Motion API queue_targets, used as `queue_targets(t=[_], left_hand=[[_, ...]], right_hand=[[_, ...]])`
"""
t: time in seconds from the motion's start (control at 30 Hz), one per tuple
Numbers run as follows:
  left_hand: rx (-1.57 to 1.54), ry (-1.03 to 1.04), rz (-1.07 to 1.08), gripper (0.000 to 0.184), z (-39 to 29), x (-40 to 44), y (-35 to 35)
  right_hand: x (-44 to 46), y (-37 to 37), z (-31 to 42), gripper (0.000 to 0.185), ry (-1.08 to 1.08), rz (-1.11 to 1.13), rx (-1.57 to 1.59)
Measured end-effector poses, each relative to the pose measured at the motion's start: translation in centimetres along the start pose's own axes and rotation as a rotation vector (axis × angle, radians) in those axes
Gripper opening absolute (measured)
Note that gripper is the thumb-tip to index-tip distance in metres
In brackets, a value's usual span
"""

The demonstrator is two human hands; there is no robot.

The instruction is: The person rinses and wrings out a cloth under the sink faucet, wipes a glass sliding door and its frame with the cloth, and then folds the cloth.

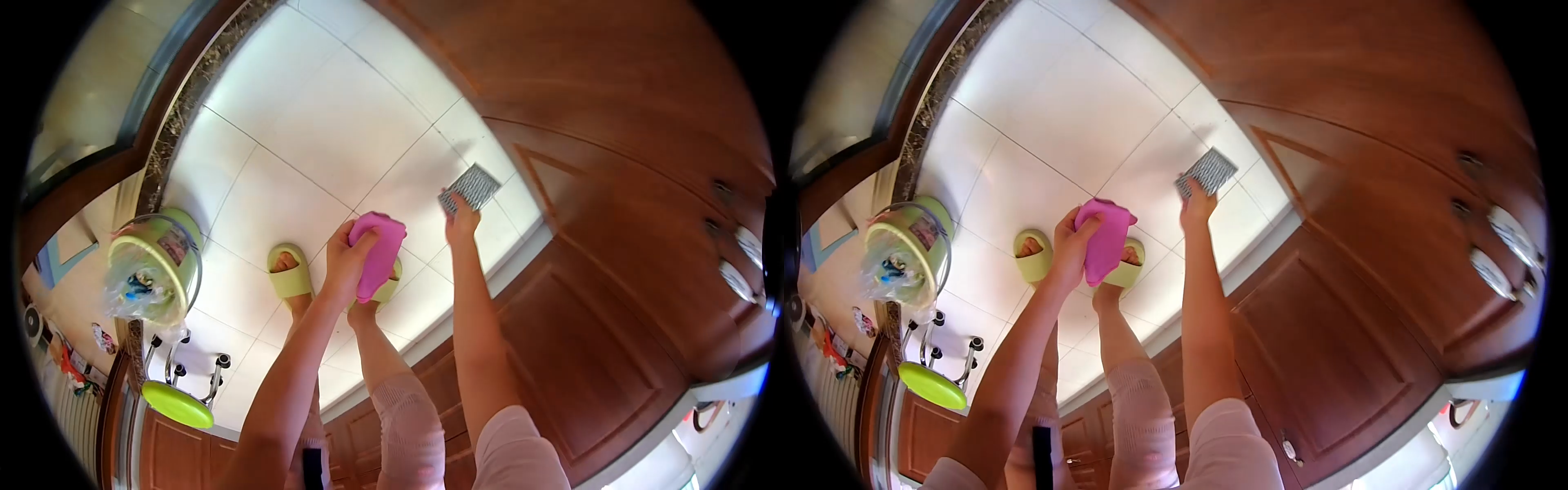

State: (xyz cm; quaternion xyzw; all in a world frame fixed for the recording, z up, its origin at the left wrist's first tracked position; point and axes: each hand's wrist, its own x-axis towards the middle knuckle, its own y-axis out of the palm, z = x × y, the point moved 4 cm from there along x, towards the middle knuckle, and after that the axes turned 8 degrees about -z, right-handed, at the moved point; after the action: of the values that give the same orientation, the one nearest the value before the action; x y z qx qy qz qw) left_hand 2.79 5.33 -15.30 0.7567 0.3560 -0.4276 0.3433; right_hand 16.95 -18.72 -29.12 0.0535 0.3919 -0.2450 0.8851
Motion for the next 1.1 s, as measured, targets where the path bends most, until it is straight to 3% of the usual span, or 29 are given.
queue_targets(t=[0.07,0.17,0.27,0.43,0.53,0.57,0.7,0.8,0.97,1.1], left_hand=[[0.010,0.053,-0.021,0.019,-1.6,-3.0,0.1],[0.012,0.161,0.015,0.016,-3.2,-7.1,-0.8],[0.089,0.210,0.076,0.014,-9.3,-14.8,1.6],[0.053,0.353,0.272,0.033,-19.6,-28.4,7.5],[0.294,0.469,0.253,0.042,-25.8,-36.0,10.4],[0.342,0.478,0.251,0.053,-27.4,-38.0,11.0],[0.290,0.722,0.328,0.049,-31.9,-44.8,12.7],[0.301,0.745,0.320,0.050,-35.5,-51.2,14.1],[0.218,0.771,0.465,0.028,-37.9,-54.7,16.2],[0.284,0.788,0.445,0.022,-39.7,-58.2,17.2]], right_hand=[[-8.5,1.1,3.2,0.044,0.034,0.202,0.048],[-19.9,1.7,7.9,0.041,0.049,0.254,0.000],[-29.5,2.5,13.8,0.040,0.080,0.298,-0.049],[-44.1,5.8,25.2,0.036,0.144,0.532,-0.147],[-50.7,7.7,31.7,0.035,0.071,0.678,-0.218],[-52.8,8.0,33.4,0.035,0.045,0.737,-0.236],[-59.5,8.4,40.7,0.035,-0.086,0.859,-0.345],[-63.1,8.8,44.7,0.037,-0.228,0.881,-0.385],[-67.3,7.8,50.5,0.039,-0.561,0.866,-0.427],[-70.6,5.6,54.0,0.037,-0.397,0.800,-0.250]])
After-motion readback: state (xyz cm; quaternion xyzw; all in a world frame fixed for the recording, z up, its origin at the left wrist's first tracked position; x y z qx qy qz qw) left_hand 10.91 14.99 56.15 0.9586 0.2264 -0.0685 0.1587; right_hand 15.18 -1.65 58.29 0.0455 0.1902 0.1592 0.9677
